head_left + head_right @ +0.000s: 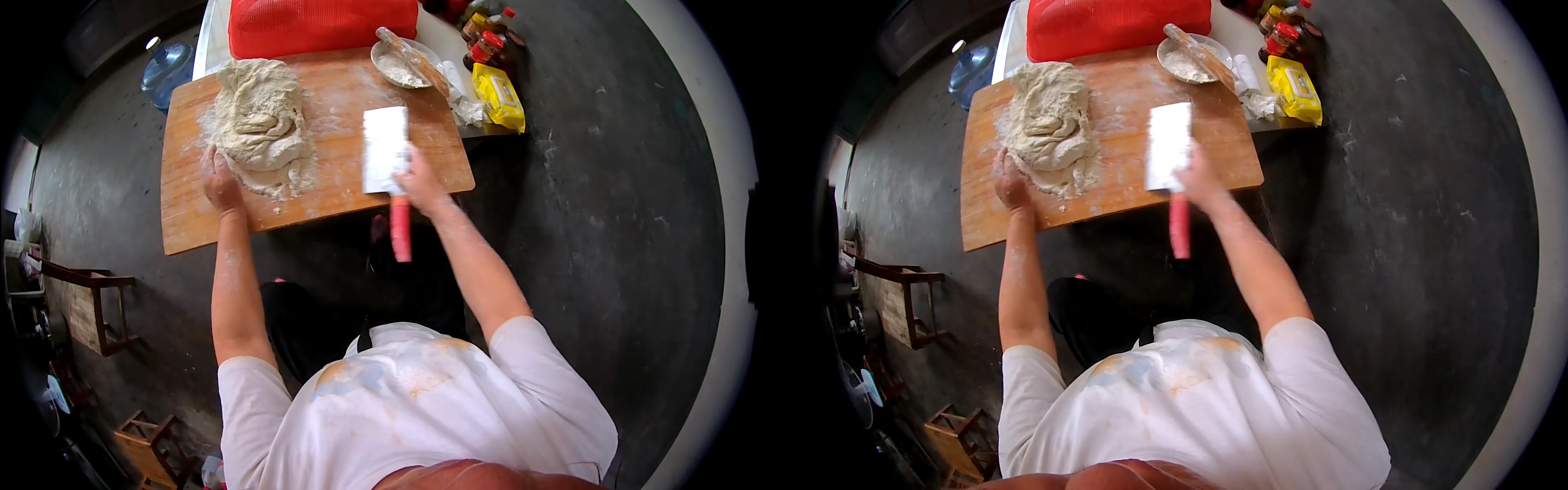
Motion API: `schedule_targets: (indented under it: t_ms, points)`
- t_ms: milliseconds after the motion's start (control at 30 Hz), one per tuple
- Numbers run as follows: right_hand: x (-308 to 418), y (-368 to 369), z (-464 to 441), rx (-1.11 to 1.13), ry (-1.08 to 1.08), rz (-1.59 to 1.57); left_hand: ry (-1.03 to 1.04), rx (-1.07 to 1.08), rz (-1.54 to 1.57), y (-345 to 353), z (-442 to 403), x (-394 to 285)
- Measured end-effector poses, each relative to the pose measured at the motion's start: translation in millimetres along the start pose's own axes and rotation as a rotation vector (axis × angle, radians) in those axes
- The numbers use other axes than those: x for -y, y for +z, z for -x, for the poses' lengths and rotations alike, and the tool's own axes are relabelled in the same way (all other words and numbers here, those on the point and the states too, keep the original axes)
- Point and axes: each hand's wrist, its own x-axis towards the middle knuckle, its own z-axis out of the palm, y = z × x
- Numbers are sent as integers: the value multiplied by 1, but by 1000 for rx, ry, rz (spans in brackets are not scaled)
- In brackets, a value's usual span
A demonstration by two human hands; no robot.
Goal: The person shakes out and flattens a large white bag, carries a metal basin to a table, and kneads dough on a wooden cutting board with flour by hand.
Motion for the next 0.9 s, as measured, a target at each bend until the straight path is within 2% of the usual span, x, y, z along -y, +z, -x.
schedule_targets:
  t_ms: [100, 167, 200, 233, 300, 400, 433, 467, 500, 567, 600, 667, 700, 767, 900]
  points:
    - [17, 18, 3, 36, 140, 88, 130, -35, -136, -5, -2, -1]
    - [5, -12, 6, -50, -28, -53, -186, -52, 221, -13, -5, -27]
    - [-6, -30, 5, -144, 19, -177, -192, -62, 214, -14, -5, -32]
    - [14, -40, 11, -261, -2, -79, -149, -46, 173, -14, -6, -34]
    - [0, -68, 5, -313, 136, 0, -102, -28, 126, -13, -8, -36]
    - [-15, -58, -25, -215, 9, 79, -79, -32, 80, -8, -4, -24]
    - [-14, -41, -35, -167, -45, 144, 3, -37, 41, -4, -2, -16]
    - [-13, -24, -41, -78, 21, 88, 83, -45, 0, -3, -3, -5]
    - [-28, -3, -50, -62, -60, 112, 74, -56, -24, -6, -5, -5]
    - [16, 41, -37, 128, 141, -34, 241, -70, -242, -11, -5, -18]
    - [14, 48, -37, 157, 140, -43, 233, -77, -272, -11, -5, -17]
    - [5, 47, -37, 112, -38, 54, 74, -88, -34, -8, -3, -15]
    - [15, 42, -32, 79, -14, -75, 71, -92, -55, -8, -4, -17]
    - [12, 23, -28, 34, 15, -142, -44, -85, 50, -9, -5, -27]
    - [16, 32, -19, 34, 107, -14, -146, -47, 111, -17, -7, -44]
